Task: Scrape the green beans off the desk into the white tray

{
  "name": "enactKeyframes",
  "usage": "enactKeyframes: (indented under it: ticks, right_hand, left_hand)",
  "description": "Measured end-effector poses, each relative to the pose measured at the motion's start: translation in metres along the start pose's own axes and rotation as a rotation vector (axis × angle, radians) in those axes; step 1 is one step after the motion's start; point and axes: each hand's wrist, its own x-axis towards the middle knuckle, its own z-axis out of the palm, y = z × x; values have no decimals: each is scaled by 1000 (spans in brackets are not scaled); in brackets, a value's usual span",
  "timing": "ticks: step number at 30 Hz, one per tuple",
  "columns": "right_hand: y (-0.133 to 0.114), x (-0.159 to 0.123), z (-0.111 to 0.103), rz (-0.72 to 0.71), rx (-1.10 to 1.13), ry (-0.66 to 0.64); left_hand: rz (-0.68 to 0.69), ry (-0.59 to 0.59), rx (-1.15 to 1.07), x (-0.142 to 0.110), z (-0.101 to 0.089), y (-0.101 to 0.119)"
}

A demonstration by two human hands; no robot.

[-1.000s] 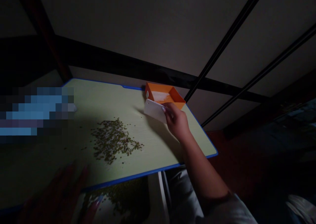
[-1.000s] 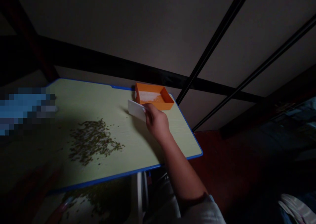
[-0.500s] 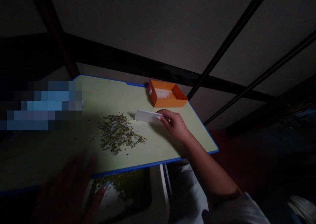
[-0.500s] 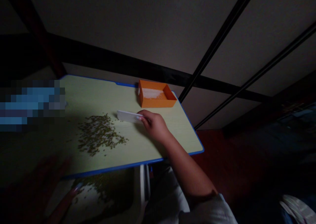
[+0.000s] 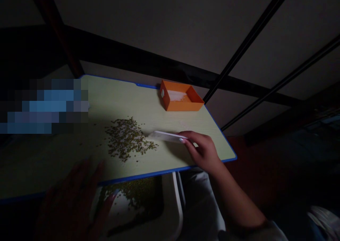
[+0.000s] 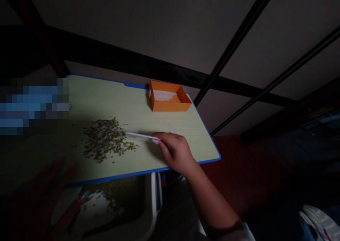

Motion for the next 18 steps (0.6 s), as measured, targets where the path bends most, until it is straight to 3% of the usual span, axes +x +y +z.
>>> enactKeyframes:
  ticks: [3,8,18]
  right_hand:
    - [-10,-16,1,75,-22,150]
    - [-20,-39,7,324,-15,371]
    - [-21,-59,38,461,38,565]
  left_hand:
    - [-20,-16,5,1,-2,2]
    - [-20,-41,1,1,-4,2]
    - [-47,-74,2,-1,-5,2]
